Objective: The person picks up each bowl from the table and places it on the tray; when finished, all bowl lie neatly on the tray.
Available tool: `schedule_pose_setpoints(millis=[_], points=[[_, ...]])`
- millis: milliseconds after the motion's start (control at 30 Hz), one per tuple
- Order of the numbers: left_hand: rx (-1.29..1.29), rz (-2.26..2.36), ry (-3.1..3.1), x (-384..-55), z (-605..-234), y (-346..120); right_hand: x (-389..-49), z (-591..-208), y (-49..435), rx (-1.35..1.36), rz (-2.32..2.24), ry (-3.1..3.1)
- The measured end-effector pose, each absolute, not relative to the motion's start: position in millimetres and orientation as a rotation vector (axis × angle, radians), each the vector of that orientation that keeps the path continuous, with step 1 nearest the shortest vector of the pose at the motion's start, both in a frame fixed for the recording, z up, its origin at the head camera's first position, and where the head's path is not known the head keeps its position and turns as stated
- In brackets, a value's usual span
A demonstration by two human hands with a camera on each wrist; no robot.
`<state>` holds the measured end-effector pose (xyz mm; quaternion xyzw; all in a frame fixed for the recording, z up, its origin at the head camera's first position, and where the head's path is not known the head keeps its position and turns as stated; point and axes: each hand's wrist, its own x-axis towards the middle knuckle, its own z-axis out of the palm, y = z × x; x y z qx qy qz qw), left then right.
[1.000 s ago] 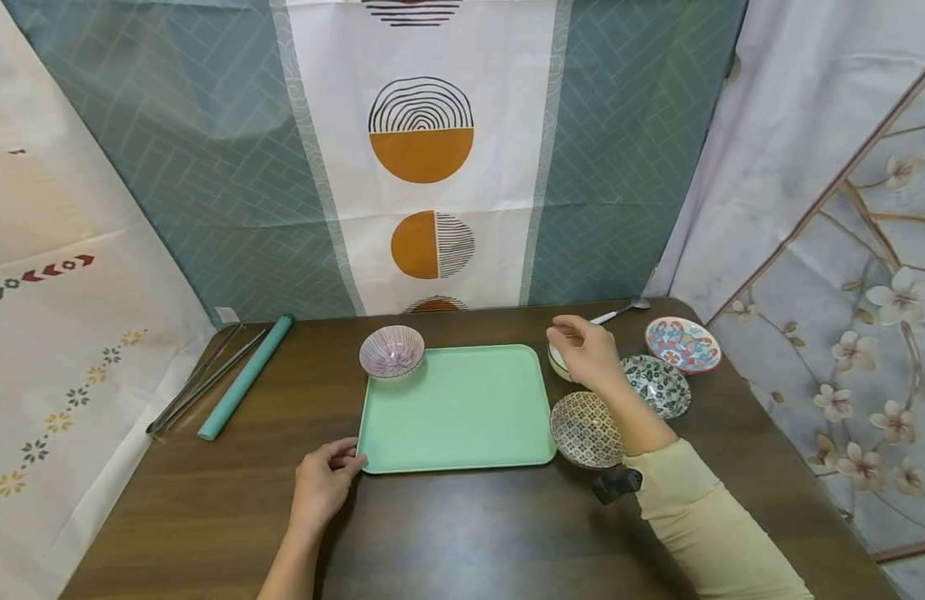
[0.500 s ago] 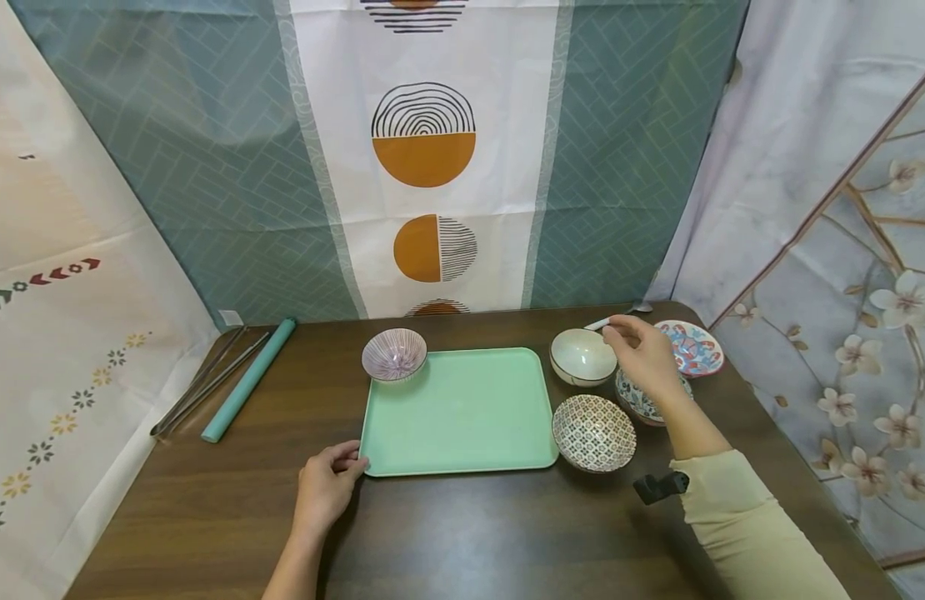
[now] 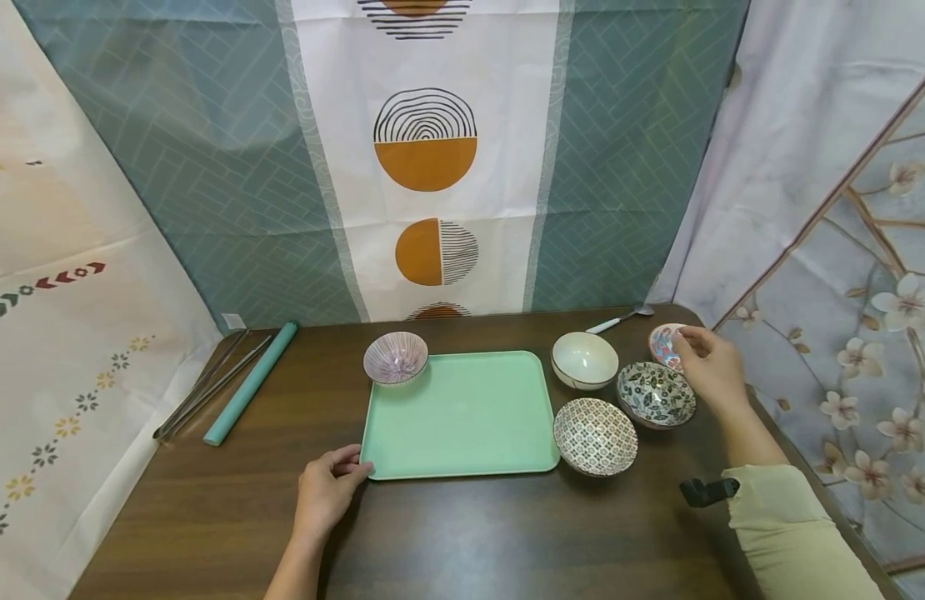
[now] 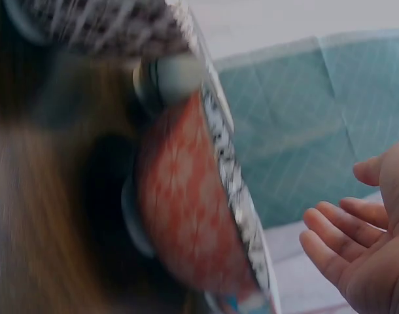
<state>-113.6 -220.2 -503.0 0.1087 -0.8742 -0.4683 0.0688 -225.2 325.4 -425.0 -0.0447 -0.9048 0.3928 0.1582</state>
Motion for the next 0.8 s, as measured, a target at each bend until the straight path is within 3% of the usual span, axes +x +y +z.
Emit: schedule_pose_setpoints(millis=[333, 800], points=[[0.301, -1.408, -2.609, -113.1, -503.0, -219.5, -224.2, -444.5, 362.5, -0.326, 0.976, -2.537], [0.333, -1.416, -2.625, -113.5, -502.6, -219.7, -232.0, -476.3, 379.3, -0.596, 1.016, -2.462]])
